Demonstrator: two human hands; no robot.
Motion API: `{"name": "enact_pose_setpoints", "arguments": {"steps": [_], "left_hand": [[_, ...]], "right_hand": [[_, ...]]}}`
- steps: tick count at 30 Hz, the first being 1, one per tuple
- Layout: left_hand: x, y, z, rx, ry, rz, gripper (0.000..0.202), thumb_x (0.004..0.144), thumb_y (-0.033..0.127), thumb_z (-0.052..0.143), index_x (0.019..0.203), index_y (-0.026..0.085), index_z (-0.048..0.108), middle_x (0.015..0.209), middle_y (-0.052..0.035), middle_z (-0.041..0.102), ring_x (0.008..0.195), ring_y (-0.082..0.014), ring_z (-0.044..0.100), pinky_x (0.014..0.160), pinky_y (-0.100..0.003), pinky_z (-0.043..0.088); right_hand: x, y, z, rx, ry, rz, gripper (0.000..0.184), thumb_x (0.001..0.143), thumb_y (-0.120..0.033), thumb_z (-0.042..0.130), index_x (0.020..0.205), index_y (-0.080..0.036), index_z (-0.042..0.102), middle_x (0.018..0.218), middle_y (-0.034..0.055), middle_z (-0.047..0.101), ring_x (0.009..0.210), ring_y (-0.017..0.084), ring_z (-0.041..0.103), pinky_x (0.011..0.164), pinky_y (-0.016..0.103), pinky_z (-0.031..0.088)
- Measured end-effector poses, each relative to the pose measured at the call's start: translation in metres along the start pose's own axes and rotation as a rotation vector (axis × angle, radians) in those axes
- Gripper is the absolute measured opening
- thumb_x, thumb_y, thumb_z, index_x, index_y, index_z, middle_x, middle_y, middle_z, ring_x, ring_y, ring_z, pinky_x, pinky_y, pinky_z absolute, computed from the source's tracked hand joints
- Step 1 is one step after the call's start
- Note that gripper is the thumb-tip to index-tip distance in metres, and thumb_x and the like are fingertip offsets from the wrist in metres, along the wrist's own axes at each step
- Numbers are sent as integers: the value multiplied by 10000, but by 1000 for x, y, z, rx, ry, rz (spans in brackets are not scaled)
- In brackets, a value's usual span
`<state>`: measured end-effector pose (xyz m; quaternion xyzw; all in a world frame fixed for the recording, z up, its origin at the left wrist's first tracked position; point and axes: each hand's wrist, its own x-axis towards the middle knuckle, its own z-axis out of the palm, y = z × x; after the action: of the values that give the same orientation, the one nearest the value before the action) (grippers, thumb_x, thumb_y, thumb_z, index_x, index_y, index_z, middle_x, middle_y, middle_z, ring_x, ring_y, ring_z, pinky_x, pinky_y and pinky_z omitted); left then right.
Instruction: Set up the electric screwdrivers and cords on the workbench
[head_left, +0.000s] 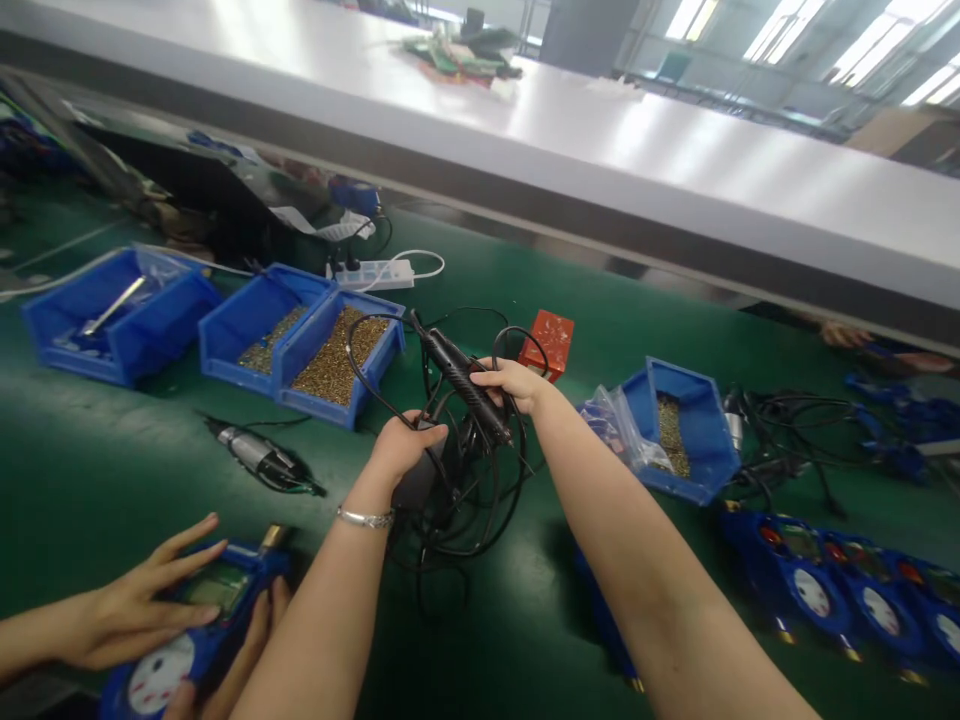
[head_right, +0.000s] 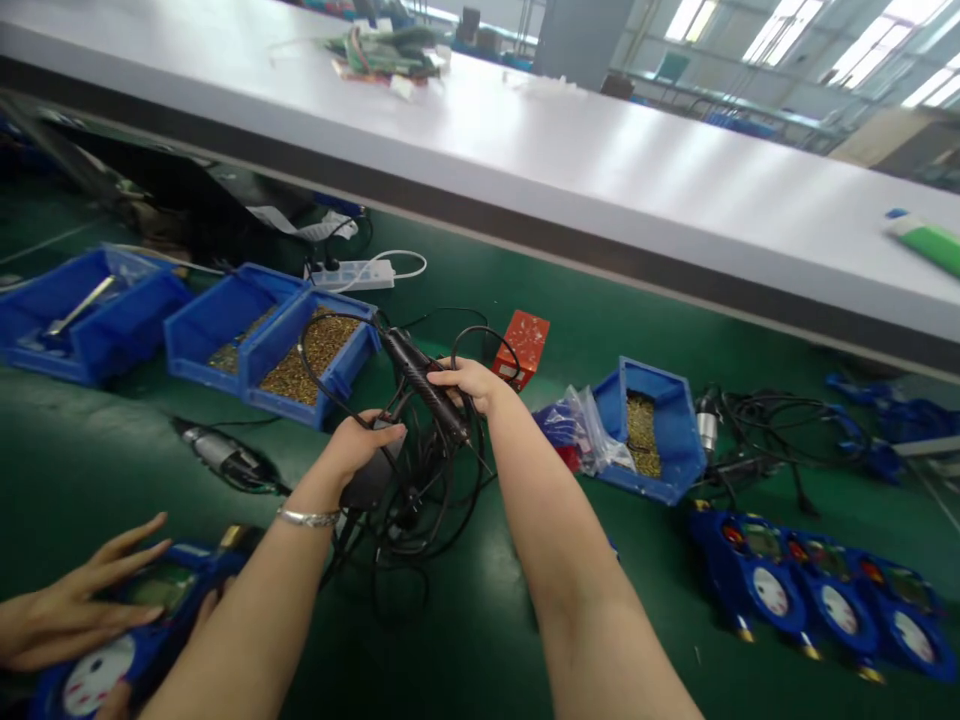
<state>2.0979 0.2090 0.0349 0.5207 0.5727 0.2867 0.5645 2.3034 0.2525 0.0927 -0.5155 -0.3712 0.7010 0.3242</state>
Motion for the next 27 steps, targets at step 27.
{"name": "enact_pose_setpoints", "arguments": {"steps": [27], "left_hand": [[-33,-60,12,719,323,-327,345,733,441,493,991,226,568,987,-125,640,954,-340,580,725,-386,438]], "right_hand": [[10,62,-31,-1063,660,-632,162,796,-103,499,944,-129,558,921,74,591,878,176,544,818,267,412]]}}
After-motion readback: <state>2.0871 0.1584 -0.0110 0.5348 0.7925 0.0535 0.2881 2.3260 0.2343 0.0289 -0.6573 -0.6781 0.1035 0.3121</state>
